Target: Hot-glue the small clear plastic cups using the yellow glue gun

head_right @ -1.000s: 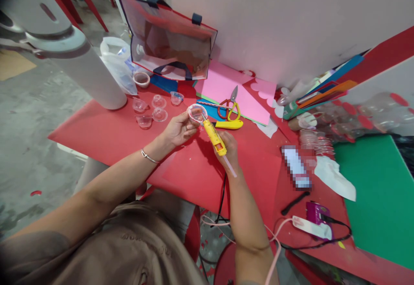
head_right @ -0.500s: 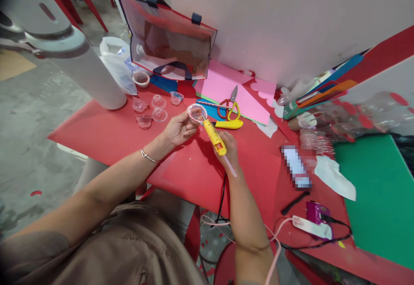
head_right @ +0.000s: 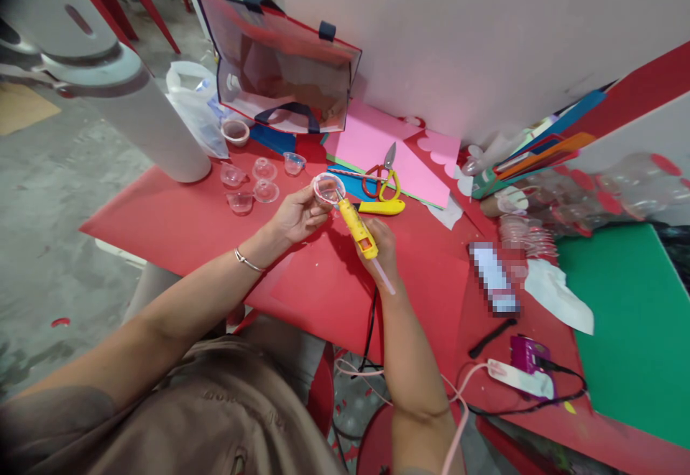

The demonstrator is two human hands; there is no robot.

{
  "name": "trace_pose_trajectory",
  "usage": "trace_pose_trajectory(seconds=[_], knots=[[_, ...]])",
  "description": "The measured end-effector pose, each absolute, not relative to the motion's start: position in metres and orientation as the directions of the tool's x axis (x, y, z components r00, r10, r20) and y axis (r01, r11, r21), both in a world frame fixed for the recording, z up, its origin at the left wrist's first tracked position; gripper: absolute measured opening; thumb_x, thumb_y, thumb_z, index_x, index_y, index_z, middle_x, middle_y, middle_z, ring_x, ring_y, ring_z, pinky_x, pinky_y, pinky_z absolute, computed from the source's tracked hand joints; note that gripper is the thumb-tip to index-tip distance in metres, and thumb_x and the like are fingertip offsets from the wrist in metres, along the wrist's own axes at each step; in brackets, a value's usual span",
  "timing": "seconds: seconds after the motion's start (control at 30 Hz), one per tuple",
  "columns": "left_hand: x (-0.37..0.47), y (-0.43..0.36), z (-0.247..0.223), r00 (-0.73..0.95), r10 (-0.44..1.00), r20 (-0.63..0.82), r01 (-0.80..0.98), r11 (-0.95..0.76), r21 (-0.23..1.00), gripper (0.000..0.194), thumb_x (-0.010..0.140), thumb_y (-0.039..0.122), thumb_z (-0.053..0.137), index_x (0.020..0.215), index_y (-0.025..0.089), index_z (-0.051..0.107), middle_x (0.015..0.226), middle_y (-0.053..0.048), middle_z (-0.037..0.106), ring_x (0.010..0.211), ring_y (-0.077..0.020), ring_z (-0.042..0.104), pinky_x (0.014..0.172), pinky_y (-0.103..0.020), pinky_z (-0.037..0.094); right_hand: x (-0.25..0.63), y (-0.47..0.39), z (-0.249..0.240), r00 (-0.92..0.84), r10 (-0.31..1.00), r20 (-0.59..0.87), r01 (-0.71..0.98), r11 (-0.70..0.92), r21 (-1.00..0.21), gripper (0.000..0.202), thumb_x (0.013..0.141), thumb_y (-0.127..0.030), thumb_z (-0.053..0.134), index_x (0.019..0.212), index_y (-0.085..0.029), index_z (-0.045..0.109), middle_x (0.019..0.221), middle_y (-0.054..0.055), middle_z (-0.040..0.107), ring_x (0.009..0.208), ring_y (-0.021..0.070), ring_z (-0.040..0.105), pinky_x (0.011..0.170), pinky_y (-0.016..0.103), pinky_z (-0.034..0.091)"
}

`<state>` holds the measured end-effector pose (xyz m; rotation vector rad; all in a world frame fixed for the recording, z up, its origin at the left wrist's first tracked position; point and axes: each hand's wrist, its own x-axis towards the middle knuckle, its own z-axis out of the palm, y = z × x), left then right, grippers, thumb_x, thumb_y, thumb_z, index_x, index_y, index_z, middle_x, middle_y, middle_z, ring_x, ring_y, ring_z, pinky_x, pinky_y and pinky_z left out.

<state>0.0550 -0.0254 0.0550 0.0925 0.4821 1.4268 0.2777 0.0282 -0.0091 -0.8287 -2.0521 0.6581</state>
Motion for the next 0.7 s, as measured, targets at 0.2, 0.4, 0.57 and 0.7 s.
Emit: trace_pose_trajectory(seconds=[0.2, 0.4, 0.57, 0.7], knots=[[0.0548, -0.0249, 0.0547, 0.067, 0.960, -0.272, -0.928, 0.160, 0.337, 0.020, 0.104, 0.023, 0.054, 0.106, 0.012, 0.071, 0.071, -0.002, 0.061, 0.043, -0.0047, 0.043, 0.035, -0.013, 0.028, 0.2759, 0.0280, -0.0099, -0.452, 0.711, 0.539, 0.324, 0.694, -0.643, 0.006, 0.098, -0.030, 0.067, 0.098, -0.026, 0.072, 0.085, 0.001, 0.070, 0.077, 0.0224, 0.067, 0.075, 0.039, 0.055], [0.0554, -0.0256, 0.0564, 0.062, 0.961, -0.268, -0.925, 0.157, 0.346, 0.020, 0.105, 0.022, 0.053, 0.104, 0.012, 0.070, 0.070, -0.001, 0.059, 0.043, -0.0045, 0.043, 0.035, -0.013, 0.027, 0.2768, 0.0283, -0.0105, -0.448, 0.720, 0.530, 0.335, 0.685, -0.647, 0.007, 0.098, -0.031, 0.067, 0.097, -0.027, 0.072, 0.085, 0.002, 0.070, 0.077, 0.0225, 0.067, 0.075, 0.040, 0.056], [0.0552, -0.0259, 0.0565, 0.060, 0.960, -0.272, -0.922, 0.158, 0.354, 0.019, 0.104, 0.022, 0.054, 0.104, 0.012, 0.071, 0.070, -0.001, 0.060, 0.043, -0.0044, 0.043, 0.035, -0.013, 0.027, 0.2769, 0.0289, -0.0113, -0.444, 0.718, 0.536, 0.343, 0.688, -0.639, 0.005, 0.097, -0.030, 0.067, 0.094, -0.027, 0.071, 0.085, 0.001, 0.070, 0.078, 0.0230, 0.068, 0.075, 0.040, 0.056], [0.0546, -0.0253, 0.0550, 0.065, 0.957, -0.283, -0.923, 0.165, 0.349, 0.018, 0.103, 0.023, 0.057, 0.104, 0.013, 0.071, 0.070, -0.001, 0.060, 0.044, -0.0047, 0.043, 0.036, -0.013, 0.028, 0.2771, 0.0292, -0.0122, -0.454, 0.716, 0.529, 0.324, 0.686, -0.651, 0.005, 0.097, -0.030, 0.068, 0.095, -0.027, 0.070, 0.086, 0.001, 0.070, 0.077, 0.0223, 0.067, 0.075, 0.039, 0.056]])
